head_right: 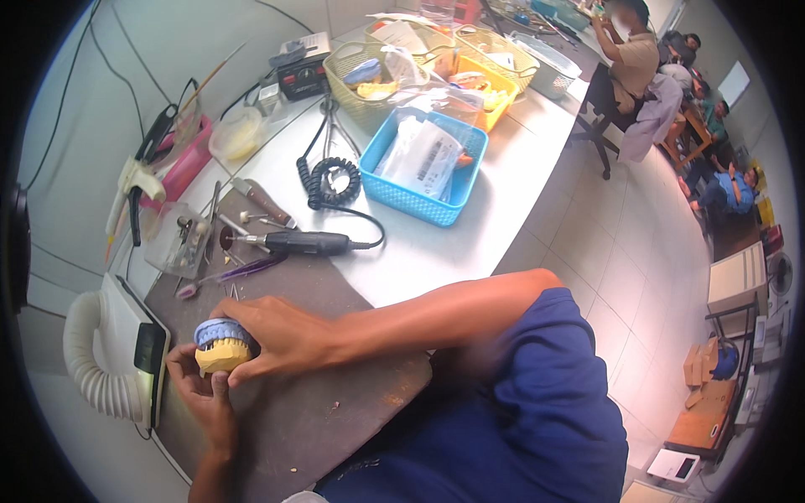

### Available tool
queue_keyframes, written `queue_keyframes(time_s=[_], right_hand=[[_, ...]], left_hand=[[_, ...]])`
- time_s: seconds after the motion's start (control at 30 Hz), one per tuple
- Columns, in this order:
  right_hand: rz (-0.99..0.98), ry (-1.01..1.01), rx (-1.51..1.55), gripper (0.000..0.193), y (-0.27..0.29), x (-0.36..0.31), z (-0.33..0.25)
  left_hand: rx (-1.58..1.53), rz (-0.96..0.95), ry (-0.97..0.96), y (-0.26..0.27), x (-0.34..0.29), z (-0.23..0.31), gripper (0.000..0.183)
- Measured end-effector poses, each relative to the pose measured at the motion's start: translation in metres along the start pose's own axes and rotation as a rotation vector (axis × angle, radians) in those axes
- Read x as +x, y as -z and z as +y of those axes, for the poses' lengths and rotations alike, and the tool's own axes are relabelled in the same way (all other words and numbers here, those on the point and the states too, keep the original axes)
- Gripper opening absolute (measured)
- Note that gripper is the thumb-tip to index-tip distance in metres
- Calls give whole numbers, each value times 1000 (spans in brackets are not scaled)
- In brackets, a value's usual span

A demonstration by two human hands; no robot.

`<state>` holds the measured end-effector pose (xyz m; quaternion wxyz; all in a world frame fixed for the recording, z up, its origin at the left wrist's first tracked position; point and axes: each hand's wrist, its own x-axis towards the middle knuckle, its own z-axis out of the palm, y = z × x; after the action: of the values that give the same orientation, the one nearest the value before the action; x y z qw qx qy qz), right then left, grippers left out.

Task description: The person uses a rotary grinding tool with a disc attachment to smooth the surface of a yellow dental cast. They hold the cast in their left hand and the tool in their right, generating sparks as they work on the inner contours. The person briefly sets the tool down to inspect the fit of the yellow cast against a blue counterpart before resuming the grinding process.

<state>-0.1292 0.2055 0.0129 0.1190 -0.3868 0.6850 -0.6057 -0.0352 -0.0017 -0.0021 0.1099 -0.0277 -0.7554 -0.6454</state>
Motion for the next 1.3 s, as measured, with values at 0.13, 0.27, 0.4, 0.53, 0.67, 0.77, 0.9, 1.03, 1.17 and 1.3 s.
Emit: queue_keyframes(time_s=[0.13, 0.27, 0.4, 0.53, 0.67, 0.77, 0.9, 1.03, 1.17, 1.3], right_hand=[[-14, -46, -60, 63, 1, -1, 0], [-87, -70, -194, 61, 8, 6, -1], [-153, -108, -230, 53, 15, 11, -8], [-157, -88, -320, 43, 27, 9, -3], [-161, 44, -697, 34, 64, -4, -21], [-35, -70, -842, 30, 126, -24, -69], [480, -85, -1313, 59, 210, -70, -79], [421, -209, -1486, 86, 242, -89, -53], [369, -388, -1117, 78, 240, -87, -61], [247, -488, -926, 62, 248, -89, -65]], left_hand=[[42, 13, 114, -14, 1, 20, 50], [29, -2, 139, -9, -1, 20, 44], [-81, 2, 106, -11, -8, 20, 43], [-36, 47, 125, -11, -13, 12, 46], [140, -9, 20, -1, -37, 14, 44], [412, -20, -151, 2, -53, 19, 45], [570, 28, -184, -1, -64, 11, 51], [871, -32, -305, -6, -51, 30, 45], [870, -37, -262, -11, -49, 43, 37], [890, -52, -279, -8, -49, 42, 36]])
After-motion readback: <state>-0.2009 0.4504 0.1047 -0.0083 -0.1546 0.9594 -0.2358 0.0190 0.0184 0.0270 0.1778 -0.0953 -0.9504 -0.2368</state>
